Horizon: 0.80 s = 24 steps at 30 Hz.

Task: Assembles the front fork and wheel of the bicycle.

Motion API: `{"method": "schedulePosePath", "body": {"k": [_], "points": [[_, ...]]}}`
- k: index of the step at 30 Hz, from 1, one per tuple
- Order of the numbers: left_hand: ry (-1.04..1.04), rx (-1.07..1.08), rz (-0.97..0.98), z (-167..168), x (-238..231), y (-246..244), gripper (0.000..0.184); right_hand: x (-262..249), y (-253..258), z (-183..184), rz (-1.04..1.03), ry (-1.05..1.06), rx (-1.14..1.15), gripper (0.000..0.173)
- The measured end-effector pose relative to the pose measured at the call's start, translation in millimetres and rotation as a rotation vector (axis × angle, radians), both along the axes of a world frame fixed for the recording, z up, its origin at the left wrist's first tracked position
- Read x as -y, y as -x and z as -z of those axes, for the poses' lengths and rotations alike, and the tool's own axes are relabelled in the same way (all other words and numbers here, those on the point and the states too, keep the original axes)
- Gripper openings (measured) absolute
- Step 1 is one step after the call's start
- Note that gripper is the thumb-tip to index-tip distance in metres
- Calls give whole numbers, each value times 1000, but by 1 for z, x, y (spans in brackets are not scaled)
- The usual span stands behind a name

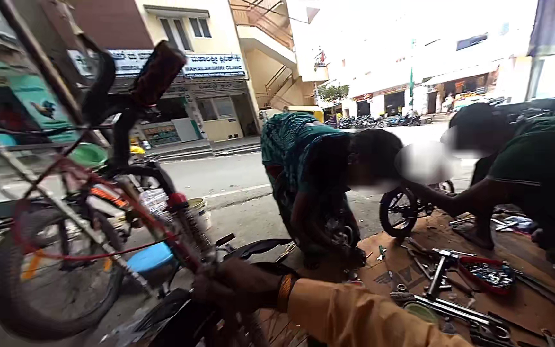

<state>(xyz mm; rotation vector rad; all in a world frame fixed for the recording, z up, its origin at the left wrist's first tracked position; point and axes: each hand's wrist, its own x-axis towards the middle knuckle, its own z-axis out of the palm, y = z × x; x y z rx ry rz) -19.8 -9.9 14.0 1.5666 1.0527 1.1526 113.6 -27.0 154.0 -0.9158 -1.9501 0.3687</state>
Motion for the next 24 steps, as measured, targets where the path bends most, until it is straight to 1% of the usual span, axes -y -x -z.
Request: {"method": "schedulePosePath", "body": {"k": [1, 2, 4, 7, 11, 14, 17, 19, 24], "points": [[-102, 85, -98, 15, -2, -7, 42, -4, 0, -3, -11, 65, -11, 34], [-155, 173, -130, 23, -3, -10, 43, -9, 1, -6, -15, 106, -6, 35], [-149, 241, -150, 26, -10, -11, 46, -16, 6, -7, -28, 129, -4, 38], [-124, 271, -133, 25, -15, -9, 52, -19, 11, -8, -13, 100, 32, 39], [-132, 285, -128, 25, -13, -7, 53, -18, 18, -18, 19, 109, 119, 36], [-130, 287, -141, 26, -12, -10, 51, -22, 20, -23, 51, 164, 126, 36], [-125, 265, -137, 26, -10, -10, 52, -18, 18, -30, 42, 221, 123, 33], [-129, 268, -137, 26, -12, -10, 51, -25, 18, -26, 40, 184, 147, 34], [-142, 285, -130, 28, -13, -11, 48, -28, 18, -12, 61, -13, 278, 30]]}}
